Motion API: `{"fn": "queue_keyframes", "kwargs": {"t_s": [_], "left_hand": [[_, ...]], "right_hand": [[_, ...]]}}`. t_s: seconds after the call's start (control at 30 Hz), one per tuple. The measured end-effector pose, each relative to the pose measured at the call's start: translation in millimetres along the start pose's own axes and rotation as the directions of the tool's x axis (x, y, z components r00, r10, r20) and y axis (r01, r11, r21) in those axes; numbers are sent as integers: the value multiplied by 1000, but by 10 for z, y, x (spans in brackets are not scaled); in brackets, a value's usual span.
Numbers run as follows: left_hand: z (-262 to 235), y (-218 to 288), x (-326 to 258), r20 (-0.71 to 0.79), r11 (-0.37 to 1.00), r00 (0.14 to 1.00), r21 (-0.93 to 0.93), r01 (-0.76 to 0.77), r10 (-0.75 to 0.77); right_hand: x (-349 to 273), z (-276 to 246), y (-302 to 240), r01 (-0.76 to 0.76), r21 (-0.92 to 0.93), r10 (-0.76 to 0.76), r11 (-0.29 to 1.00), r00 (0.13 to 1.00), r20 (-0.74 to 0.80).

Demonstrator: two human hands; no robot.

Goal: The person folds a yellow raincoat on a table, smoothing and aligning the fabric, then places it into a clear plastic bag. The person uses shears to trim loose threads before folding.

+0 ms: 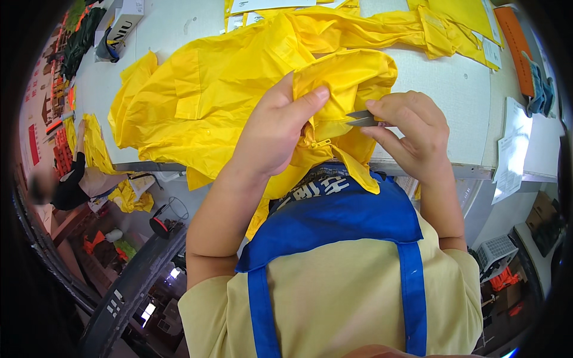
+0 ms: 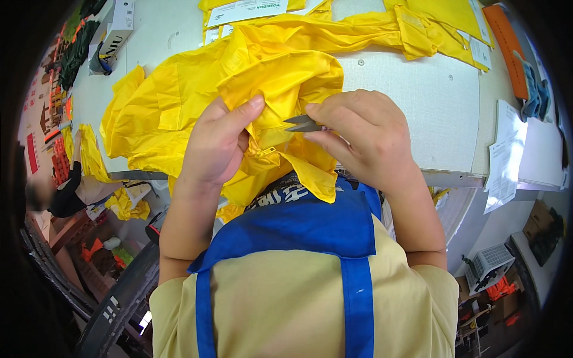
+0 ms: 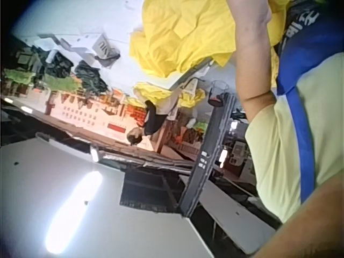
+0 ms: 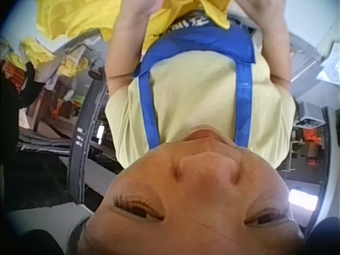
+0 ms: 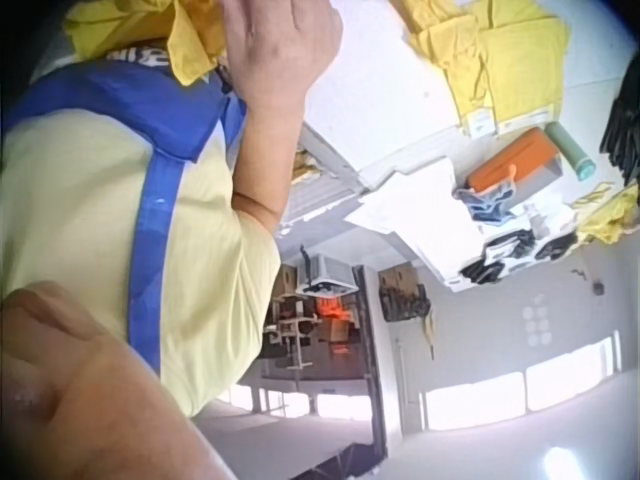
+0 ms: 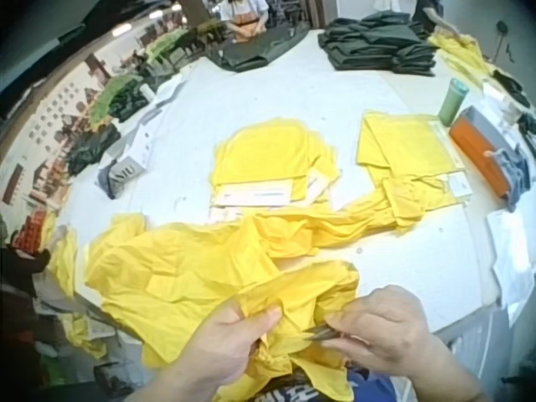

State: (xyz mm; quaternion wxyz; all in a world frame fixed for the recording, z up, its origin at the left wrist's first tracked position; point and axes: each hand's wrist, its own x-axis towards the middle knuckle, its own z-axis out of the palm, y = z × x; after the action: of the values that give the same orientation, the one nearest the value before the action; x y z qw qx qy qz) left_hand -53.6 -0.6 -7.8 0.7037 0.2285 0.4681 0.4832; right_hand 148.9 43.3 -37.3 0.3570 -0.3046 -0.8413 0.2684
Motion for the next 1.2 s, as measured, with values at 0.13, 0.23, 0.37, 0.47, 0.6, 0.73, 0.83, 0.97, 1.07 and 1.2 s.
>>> {"fn": "queue_keyframes", "kwargs": {"t_s": [0.13, 0.23, 0.37, 0.47, 0.6, 0.73, 0.83, 0.97, 1.07, 1.2], "left_hand": [[2, -13, 1, 3, 1000, 1000, -18, 9, -9], [-2, -25, 2, 3, 1000, 1000, -14, 9, -9], [-11, -37, 2, -3, 1000, 1000, -15, 9, -9], [-19, -47, 3, -1, 999, 1000, -32, 17, -17], [7, -28, 11, 1, 1000, 1000, 6, 15, -15], [14, -51, 15, -13, 1000, 1000, 18, 16, -16], [-1, -65, 19, -22, 999, 1000, 37, 23, -22], [-66, -90, 49, -45, 994, 999, 105, -17, 22], [-93, -35, 134, -56, 990, 995, 121, -77, 85], [-43, -116, 229, -27, 949, 982, 262, -175, 189]], "right_hand": [[51, -37, -24, 89, -90, -88, 992, 996, 10], [48, -41, -24, 113, -115, -112, 987, 994, 15], [26, 10, 42, 110, 34, -107, 993, 990, -90], [-2, -21, 80, 116, -15, -116, 993, 993, -20], [24, -22, 21, 131, -57, -131, 990, 991, 7], [43, -39, -40, 127, -94, -123, 987, 991, 48], [21, -27, -10, 111, -42, -110, 993, 994, 22], [-261, 106, 409, -426, 559, 614, 711, 764, -199], [-570, 63, 1306, -703, 329, 770, 631, 516, -375], [-976, -107, 1871, -745, -535, 602, 399, 653, -460]]}}
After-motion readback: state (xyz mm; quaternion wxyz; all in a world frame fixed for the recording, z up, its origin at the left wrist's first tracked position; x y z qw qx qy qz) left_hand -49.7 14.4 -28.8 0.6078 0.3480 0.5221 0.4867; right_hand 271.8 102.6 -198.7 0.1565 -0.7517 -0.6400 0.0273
